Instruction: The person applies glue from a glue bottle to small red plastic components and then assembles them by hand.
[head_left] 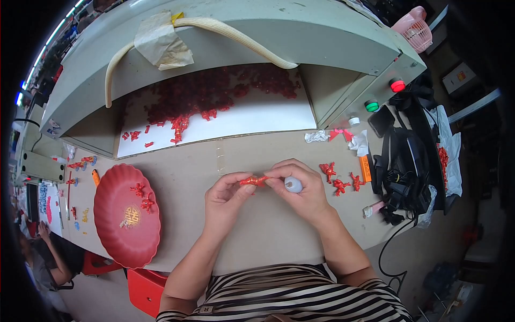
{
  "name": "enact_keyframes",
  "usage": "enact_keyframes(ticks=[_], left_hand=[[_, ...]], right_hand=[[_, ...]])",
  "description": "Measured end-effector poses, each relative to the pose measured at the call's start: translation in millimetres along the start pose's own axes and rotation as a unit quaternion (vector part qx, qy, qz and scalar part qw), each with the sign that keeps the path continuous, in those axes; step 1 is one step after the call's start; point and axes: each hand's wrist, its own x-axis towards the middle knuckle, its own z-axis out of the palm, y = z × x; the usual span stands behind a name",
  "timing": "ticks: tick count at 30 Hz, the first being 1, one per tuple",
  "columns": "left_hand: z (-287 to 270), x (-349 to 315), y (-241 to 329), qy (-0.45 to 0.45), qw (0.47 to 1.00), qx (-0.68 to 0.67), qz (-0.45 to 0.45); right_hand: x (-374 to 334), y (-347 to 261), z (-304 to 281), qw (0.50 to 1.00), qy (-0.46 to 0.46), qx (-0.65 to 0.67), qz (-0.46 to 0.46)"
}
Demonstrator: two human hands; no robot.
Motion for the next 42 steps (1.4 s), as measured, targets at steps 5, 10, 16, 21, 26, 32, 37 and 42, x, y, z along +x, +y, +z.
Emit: enact_keyframes(ticks=[5, 10, 16, 21, 26, 32, 37, 42], left_hand=[[1, -2, 1, 0.0, 1.0, -0.003, -0.001], [1, -3, 0, 0.0, 1.0, -0.004, 0.004], [4, 2, -3, -0.004, 1.0, -0.006, 0.008], [0, 1, 3, 0.01, 1.0, 0.007, 0.005], [-4, 1, -15, -0.021, 0.999, -0.05, 0.002], [-4, 3, -22, -0.08, 0.993, -0.084, 0.031], [-2, 3, -18, -0.067, 0.995, -0.067, 0.038], [0, 6, -14, -0.054, 0.995, -0.06, 0.05]], right_hand=[[-2, -1, 0, 1.0, 0.002, 0.001, 0.001], [-3, -1, 0, 1.0, -0.001, 0.0, 0.002], [-1, 1, -4, 1.0, 0.002, -0.003, 0.007], [3, 2, -2, 1.0, -0.005, -0.014, -0.011], [0, -3, 7, 0.996, 0.04, -0.072, -0.013], [-11, 5, 10, 0.998, 0.045, -0.033, -0.001], [-9, 3, 9, 0.999, 0.035, -0.011, 0.017], [-7, 4, 7, 0.999, 0.026, -0.013, 0.022]])
